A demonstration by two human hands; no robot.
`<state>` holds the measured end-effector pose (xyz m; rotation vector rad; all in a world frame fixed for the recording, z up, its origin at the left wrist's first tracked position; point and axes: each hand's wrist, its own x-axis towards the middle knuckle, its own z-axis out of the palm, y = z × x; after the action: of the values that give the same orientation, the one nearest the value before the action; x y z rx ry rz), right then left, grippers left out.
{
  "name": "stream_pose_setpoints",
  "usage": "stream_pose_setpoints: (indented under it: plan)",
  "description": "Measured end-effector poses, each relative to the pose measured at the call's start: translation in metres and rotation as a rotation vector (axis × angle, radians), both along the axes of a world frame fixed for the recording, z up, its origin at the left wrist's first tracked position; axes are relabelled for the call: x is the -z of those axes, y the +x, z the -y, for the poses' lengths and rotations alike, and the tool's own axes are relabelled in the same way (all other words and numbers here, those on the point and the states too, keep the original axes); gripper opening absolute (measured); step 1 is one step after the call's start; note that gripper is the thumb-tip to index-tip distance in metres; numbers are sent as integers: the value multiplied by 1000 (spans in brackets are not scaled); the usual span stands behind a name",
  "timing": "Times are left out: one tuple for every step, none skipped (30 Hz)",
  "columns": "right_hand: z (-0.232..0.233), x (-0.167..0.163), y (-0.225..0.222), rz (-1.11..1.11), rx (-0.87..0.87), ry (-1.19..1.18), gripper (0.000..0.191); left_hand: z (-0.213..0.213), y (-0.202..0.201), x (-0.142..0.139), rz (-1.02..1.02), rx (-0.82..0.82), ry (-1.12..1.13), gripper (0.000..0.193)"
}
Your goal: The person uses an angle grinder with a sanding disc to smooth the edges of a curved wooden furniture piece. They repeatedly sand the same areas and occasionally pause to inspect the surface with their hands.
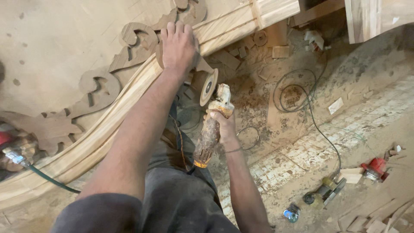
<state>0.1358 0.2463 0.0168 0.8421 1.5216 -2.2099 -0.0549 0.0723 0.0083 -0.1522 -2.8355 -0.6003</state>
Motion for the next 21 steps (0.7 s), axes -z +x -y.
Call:
stream_pose_setpoints:
  plan:
    - [0, 0, 0, -11, -1, -5, 32, 0, 0, 1, -9, -4, -1, 19]
    - [-1, 0, 0, -19, -3, -9, 31, 0, -1, 2, -16, -9, -3, 19]
    - [-1, -1, 1, -8, -6, -6, 31, -1, 0, 2, -21, -13, -1, 18]
    - [-2, -1, 1, 0, -8, -1, 31, -2, 0, 3, -14, -13, 3, 18]
    - [-1, -1, -1, 1, -12, 0, 31, -2, 0, 4, -12, -14, 5, 19]
    - [-1, -1, -3, -10, -11, -4, 31, -2, -1, 4, -9, -17, 4, 19]
    - [-1, -1, -2, -15, -11, -7, 30, -2, -1, 5, -1, -16, 9, 18]
    - [-1, -2, -2, -18, -12, -9, 30, -2, -1, 6, 10, -16, 16, 18]
    - [0, -2, -2, -33, -11, -20, 30, -1, -1, 6, 18, -18, 22, 17]
    - [1, -3, -2, -49, -11, -31, 30, -1, -1, 7, 15, -17, 26, 17]
    - [2, -4, -1, -65, -10, -44, 31, -1, -1, 8, 12, -15, 28, 17]
    - [3, -4, -1, -51, -9, -60, 30, -1, -1, 8, 8, -13, 32, 17]
    - [4, -4, -2, -39, -8, -77, 29, -1, -1, 8, 9, -21, 24, 17]
    - [5, -5, -2, -25, -4, -92, 28, -2, -1, 7, 11, -25, 17, 17]
    - [5, -5, -2, -29, 1, -71, 28, -2, -1, 5, 14, -28, 13, 18]
    - [6, -5, -3, -36, 5, -48, 29, -3, 0, 4, 2, -22, 8, 18]
    - [7, -5, -3, -43, 8, -27, 29, -3, 1, 2, -12, -17, 2, 19]
    - [8, -4, -4, -64, 6, -48, 28, -2, 1, -1, -32, -13, -4, 19]
    - [7, -4, -5, -87, 3, -67, 28, -1, 1, -4, -17, -8, 9, 19]
    - [6, -4, -4, -104, 1, -87, 27, -1, 2, -6, 3, -4, 21, 20]
    - [5, -6, -2, -82, -8, -69, 28, 0, 3, -9, 27, 1, 31, 20]
